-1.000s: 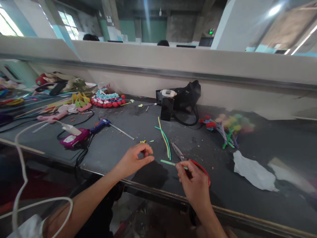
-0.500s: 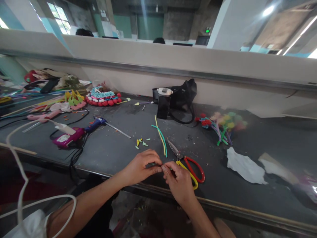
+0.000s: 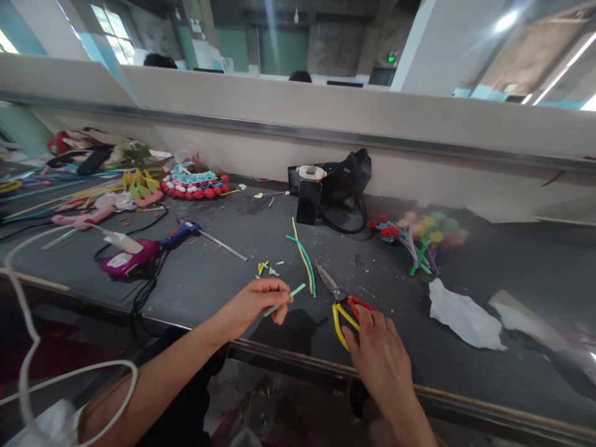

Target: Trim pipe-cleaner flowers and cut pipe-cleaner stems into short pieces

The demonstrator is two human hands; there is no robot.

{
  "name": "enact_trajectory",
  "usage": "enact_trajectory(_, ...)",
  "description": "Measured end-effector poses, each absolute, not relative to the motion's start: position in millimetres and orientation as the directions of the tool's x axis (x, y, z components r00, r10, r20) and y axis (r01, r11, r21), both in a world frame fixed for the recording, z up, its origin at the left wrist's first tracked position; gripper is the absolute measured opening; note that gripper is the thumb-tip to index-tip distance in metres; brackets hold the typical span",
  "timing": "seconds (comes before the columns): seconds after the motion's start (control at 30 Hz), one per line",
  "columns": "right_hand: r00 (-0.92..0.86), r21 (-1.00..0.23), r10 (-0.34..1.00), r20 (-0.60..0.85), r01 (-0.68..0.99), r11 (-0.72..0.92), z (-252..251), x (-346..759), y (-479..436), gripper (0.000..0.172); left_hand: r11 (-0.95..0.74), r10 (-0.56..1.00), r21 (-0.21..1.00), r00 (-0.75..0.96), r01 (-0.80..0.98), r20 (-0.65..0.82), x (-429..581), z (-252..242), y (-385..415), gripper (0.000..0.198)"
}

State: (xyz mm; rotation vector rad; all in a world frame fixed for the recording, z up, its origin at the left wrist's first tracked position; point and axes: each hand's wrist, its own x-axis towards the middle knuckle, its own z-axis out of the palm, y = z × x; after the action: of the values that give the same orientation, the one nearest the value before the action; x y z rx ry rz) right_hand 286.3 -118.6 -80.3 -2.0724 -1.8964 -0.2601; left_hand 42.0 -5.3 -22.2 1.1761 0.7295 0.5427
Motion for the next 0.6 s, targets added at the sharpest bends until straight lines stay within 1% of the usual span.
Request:
enact_trajectory(0.03,0.083,-0.104,0.939,0.334,0.993,-0.051,-84,286,-120,0.033,0.331,0.708,0.944,0.666,-0.017,-0.236,42,-23,-5,0.018)
enact_trajectory(0.1,0.085,-0.148,0.954,0.286,0.988,-0.043,-87,286,-121,0.037,0.373,0.683,0.927,0.685,-0.027,-0.254,44,-24,-4,0.016)
enact_trajectory(0.2,0.196,-0.248,0.961,0.196,0.958,-0.145,-84,288,-119,0.044,0.399,0.668,0.916,0.698,-0.044,-0.258,45,-25,-2,0.015)
enact_trajectory(0.23,0.253,-0.299,0.953,0.165,0.934,-0.197,-81,290,-118,0.047,0.399,0.671,0.916,0.697,-0.051,-0.253,45,-24,-2,0.015)
enact_trajectory(0.27,0.315,-0.376,0.939,0.140,0.894,-0.244,-78,292,-119,0.051,0.396,0.676,0.916,0.693,-0.058,-0.248,45,-24,-1,0.015)
enact_trajectory(0.3,0.369,-0.485,0.923,0.106,0.830,-0.276,-74,293,-120,0.054,0.393,0.681,0.917,0.690,-0.064,-0.244,45,-24,0,0.015)
enact_trajectory(0.33,0.407,-0.619,0.912,0.047,0.729,-0.293,-69,295,-123,0.056,0.391,0.685,0.918,0.688,-0.071,-0.239,45,-24,1,0.014)
enact_trajectory(0.37,0.416,-0.752,0.909,-0.042,0.585,-0.302,-64,295,-126,0.058,0.391,0.686,0.917,0.688,-0.078,-0.234,44,-25,1,0.014)
enact_trajectory(0.4,0.385,-0.861,0.912,-0.141,0.407,-0.304,-58,294,-130,0.060,0.392,0.686,0.916,0.690,-0.082,-0.232,44,-26,2,0.013)
enact_trajectory(0.43,0.311,-0.927,0.921,-0.236,0.212,-0.309,-52,291,-134,0.063,0.395,0.685,0.915,0.690,-0.084,-0.233,43,-26,3,0.011)
enact_trajectory(0.47,0.214,-0.948,0.929,-0.302,0.033,-0.315,-47,285,-138,0.067,0.395,0.689,0.915,0.685,-0.083,-0.236,43,-27,3,0.010)
enact_trajectory(0.5,0.123,-0.947,0.942,-0.313,-0.112,-0.301,-43,278,-141,0.070,0.394,0.696,0.916,0.676,-0.078,-0.242,43,-28,3,0.008)
enact_trajectory(0.53,0.058,-0.933,0.953,-0.296,-0.229,-0.276,-40,269,-145,0.071,0.389,0.707,0.918,0.662,-0.070,-0.249,43,-28,3,0.007)
enact_trajectory(0.6,0.027,-0.889,0.960,-0.277,-0.385,-0.246,-41,247,-149,0.065,0.370,0.727,0.928,0.638,-0.053,-0.253,43,-27,4,0.006)
